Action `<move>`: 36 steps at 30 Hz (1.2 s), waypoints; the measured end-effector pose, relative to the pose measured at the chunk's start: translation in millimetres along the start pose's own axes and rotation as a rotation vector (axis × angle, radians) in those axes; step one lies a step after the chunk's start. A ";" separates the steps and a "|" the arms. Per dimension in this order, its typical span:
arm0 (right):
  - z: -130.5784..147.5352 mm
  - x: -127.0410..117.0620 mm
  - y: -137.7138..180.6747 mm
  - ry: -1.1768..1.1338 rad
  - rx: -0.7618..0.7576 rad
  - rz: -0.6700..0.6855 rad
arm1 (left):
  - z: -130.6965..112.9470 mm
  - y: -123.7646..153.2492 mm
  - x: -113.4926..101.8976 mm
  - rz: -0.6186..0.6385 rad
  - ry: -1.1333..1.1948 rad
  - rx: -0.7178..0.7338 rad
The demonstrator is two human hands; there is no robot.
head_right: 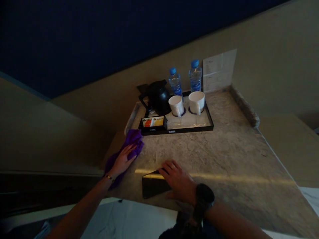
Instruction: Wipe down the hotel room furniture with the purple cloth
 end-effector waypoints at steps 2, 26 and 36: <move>6.7 11.9 -4.3 0.009 -0.002 -0.055 | 15.2 31.8 2.2 -0.028 -0.088 -0.055; -57.9 -5.9 112.1 -0.209 -0.025 -0.252 | -287.6 -155.6 40.8 0.193 0.125 0.640; -257.8 -87.3 302.9 0.074 0.081 -0.692 | -465.4 -260.6 63.8 -0.132 0.105 0.262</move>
Point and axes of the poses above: each hand's wrist, its own y-axis away from the middle knuckle, its own x-axis out of the palm, z = x × y, the point moved 7 cm from there along -y, towards the middle knuckle, and after that the axes turned 12 degrees about x, right-handed, at the moved point
